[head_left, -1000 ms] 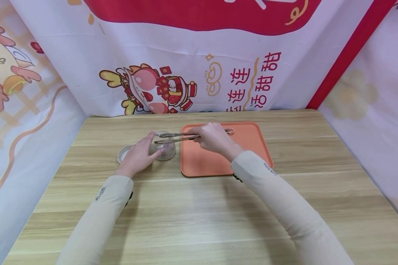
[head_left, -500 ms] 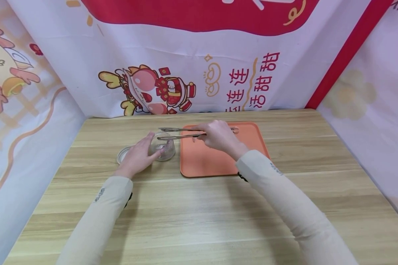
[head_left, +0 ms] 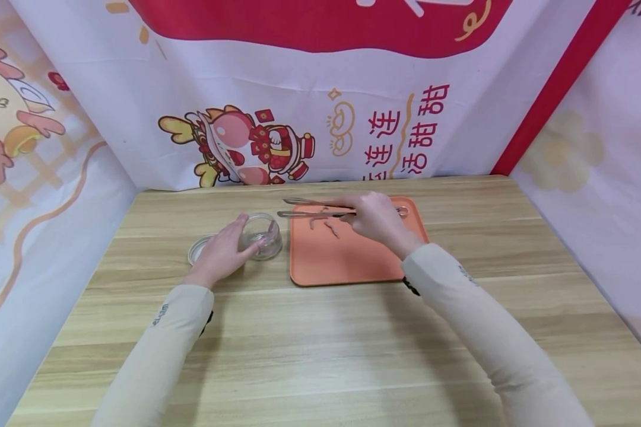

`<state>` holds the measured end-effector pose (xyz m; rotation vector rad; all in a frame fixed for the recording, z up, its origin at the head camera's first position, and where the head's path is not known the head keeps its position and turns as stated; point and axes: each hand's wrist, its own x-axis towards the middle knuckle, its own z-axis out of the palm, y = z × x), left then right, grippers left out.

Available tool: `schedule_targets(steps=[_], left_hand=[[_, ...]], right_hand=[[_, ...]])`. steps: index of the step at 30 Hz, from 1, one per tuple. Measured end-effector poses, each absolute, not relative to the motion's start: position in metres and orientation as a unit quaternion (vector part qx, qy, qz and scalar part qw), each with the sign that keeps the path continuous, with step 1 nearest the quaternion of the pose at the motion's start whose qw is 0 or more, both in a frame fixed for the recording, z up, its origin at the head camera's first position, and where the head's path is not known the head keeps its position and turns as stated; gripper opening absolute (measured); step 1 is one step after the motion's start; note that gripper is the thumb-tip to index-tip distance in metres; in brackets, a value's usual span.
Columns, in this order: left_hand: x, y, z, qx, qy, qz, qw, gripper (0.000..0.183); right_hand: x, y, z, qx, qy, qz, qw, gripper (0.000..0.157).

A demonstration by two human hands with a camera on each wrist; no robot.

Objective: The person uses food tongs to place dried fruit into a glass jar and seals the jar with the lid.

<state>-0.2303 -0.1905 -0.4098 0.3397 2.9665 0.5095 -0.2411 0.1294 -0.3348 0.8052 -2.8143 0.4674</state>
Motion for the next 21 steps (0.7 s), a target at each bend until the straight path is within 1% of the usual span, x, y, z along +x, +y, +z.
schedule_targets(steps=[4,12,21], left_hand=[[-0.230,-0.190,-0.410,0.111,0.978,0.168,0.057,0.089],[-0.230,-0.191,-0.410,0.107,0.977,0.175,0.060,0.089],[-0.230,-0.191,-0.410,0.107,0.977,0.176,0.062,0.089]], right_hand=[[-0.241,0.139,-0.339,0.262,-0.949,0.154,0.087,0.043],[-0.240,0.153,-0.350,0.250,-0.952,0.154,0.088,0.032],[-0.242,0.165,-0.364,0.259,-0.947,0.159,0.099,0.029]])
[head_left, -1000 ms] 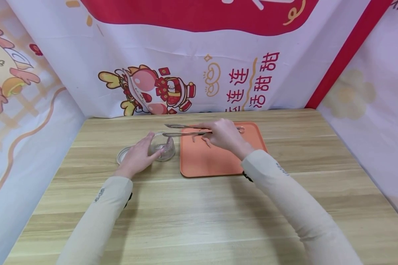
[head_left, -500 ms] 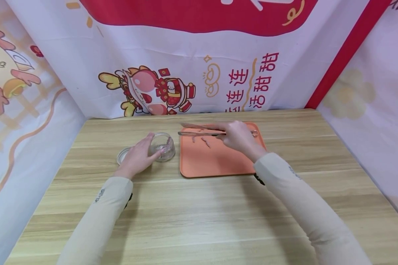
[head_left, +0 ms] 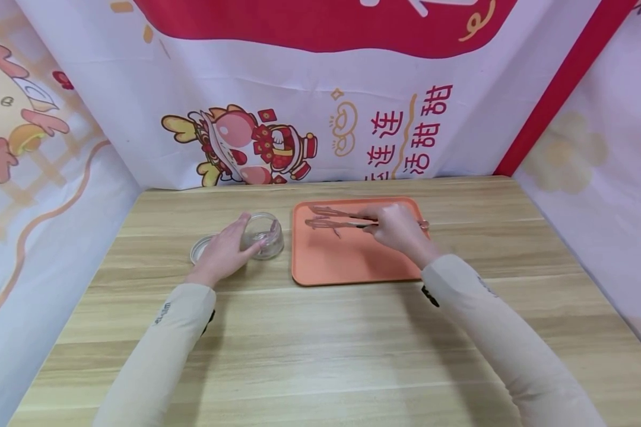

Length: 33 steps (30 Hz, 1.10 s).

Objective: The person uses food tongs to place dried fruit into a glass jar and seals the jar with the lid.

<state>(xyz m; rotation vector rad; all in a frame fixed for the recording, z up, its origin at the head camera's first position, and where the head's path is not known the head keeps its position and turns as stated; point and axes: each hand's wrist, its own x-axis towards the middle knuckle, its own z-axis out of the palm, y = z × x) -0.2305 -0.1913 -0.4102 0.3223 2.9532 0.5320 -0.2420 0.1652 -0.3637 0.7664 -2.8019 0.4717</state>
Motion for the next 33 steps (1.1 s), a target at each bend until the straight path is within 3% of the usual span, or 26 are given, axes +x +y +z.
schedule_targets(steps=[33], left_hand=[[-0.230,-0.190,-0.408,0.102,0.977,0.173,0.066,0.090]], right_hand=[[-0.242,0.189,-0.385,0.225,-0.956,0.172,0.072,0.028]])
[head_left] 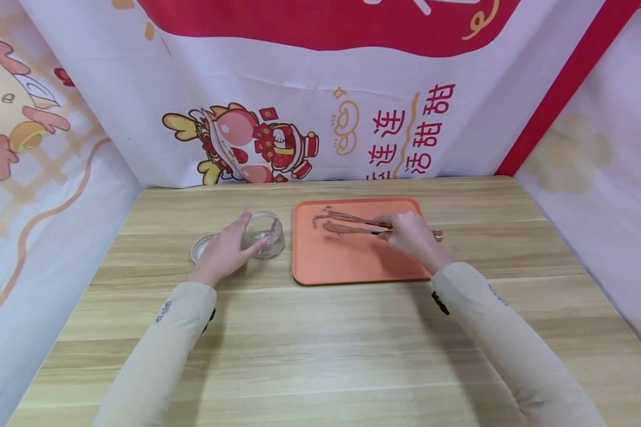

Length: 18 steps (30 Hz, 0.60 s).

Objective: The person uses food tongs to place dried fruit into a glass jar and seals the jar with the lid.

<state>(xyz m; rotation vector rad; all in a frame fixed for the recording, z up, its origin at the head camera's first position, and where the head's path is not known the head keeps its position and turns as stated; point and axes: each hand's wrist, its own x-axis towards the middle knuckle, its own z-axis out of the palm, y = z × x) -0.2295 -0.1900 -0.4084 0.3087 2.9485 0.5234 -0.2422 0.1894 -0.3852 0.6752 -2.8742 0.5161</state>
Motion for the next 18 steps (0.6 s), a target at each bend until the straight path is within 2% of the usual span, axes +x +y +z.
schedule_targets(steps=[18], left_hand=[[-0.2302,-0.1908,-0.4091,0.108,0.978,0.171,0.058,0.088]], right_hand=[[-0.2432,0.1881,-0.3916,0.204,-0.967,0.143,0.051,0.029]])
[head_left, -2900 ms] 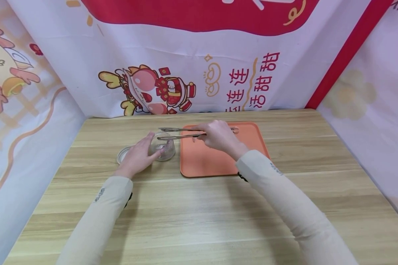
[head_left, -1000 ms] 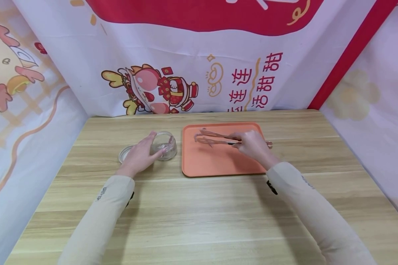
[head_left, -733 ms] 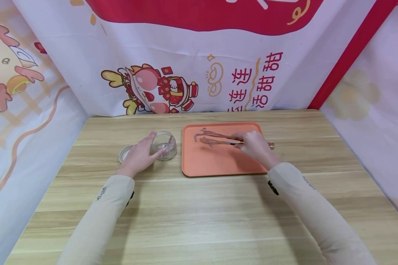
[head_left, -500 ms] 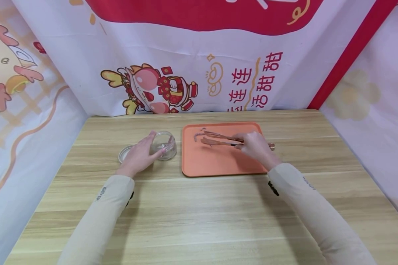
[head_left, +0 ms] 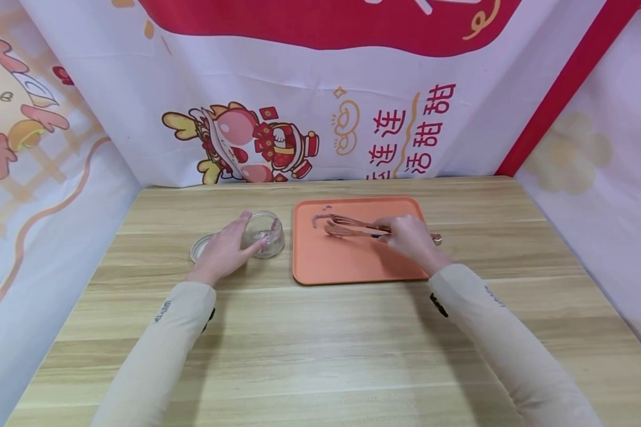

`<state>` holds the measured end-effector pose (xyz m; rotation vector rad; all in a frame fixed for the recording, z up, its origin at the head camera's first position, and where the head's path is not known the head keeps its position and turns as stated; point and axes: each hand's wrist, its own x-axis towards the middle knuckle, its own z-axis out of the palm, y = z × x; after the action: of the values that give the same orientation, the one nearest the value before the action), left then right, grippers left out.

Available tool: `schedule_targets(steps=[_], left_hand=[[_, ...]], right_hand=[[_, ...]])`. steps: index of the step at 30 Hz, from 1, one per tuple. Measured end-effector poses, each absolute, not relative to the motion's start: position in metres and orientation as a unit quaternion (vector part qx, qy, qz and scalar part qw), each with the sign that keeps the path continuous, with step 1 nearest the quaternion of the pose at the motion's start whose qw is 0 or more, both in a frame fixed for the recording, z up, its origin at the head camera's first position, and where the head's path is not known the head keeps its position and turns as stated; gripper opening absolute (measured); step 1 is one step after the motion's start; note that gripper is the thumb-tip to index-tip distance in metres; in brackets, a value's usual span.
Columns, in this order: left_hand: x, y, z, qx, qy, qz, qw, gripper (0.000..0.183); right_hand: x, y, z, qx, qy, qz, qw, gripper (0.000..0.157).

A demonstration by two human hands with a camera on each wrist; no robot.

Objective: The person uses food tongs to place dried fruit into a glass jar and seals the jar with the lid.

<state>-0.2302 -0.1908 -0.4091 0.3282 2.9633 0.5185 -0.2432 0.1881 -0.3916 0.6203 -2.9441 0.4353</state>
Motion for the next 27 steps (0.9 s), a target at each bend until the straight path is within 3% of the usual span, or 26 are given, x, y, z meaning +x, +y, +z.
schedule_targets(steps=[27], left_hand=[[-0.2300,-0.1912,-0.4090,0.105,0.978,0.170,0.061,0.089]], right_hand=[[-0.2460,0.1851,-0.3939,0.199,-0.966,0.166,0.025,0.022]])
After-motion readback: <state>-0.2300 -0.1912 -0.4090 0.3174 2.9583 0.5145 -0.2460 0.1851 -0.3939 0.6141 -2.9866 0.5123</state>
